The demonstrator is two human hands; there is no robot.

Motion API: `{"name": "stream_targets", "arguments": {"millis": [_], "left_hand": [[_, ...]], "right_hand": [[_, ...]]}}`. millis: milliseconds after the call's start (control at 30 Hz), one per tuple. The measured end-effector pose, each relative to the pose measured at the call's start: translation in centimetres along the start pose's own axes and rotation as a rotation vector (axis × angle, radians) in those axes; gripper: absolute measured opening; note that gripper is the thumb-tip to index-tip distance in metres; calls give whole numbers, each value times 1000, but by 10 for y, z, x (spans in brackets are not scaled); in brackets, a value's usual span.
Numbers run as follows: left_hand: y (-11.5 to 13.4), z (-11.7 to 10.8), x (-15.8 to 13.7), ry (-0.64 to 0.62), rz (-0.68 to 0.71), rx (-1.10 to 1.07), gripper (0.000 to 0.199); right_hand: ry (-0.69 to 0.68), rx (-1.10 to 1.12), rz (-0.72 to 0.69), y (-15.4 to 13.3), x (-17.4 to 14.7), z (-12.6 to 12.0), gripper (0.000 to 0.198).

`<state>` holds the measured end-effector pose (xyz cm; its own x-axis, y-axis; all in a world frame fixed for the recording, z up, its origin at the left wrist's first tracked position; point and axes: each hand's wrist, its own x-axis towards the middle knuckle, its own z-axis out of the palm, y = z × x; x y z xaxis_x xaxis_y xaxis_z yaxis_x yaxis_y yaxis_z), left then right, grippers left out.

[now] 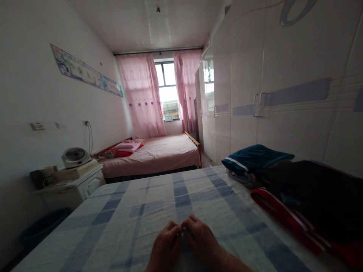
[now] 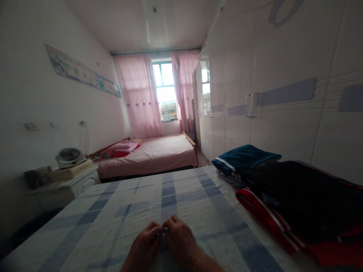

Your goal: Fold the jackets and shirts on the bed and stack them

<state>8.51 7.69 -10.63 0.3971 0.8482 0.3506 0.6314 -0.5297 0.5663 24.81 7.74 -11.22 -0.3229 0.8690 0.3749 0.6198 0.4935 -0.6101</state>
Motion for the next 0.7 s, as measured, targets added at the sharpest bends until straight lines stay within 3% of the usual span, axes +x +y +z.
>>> {"name": "stream_targets", "arguments": {"millis": [700], "left_hand": [[-17, 6, 4, 13, 109, 32, 25]], "right_hand": [[-34, -50, 21, 1, 4, 0, 29]]}}
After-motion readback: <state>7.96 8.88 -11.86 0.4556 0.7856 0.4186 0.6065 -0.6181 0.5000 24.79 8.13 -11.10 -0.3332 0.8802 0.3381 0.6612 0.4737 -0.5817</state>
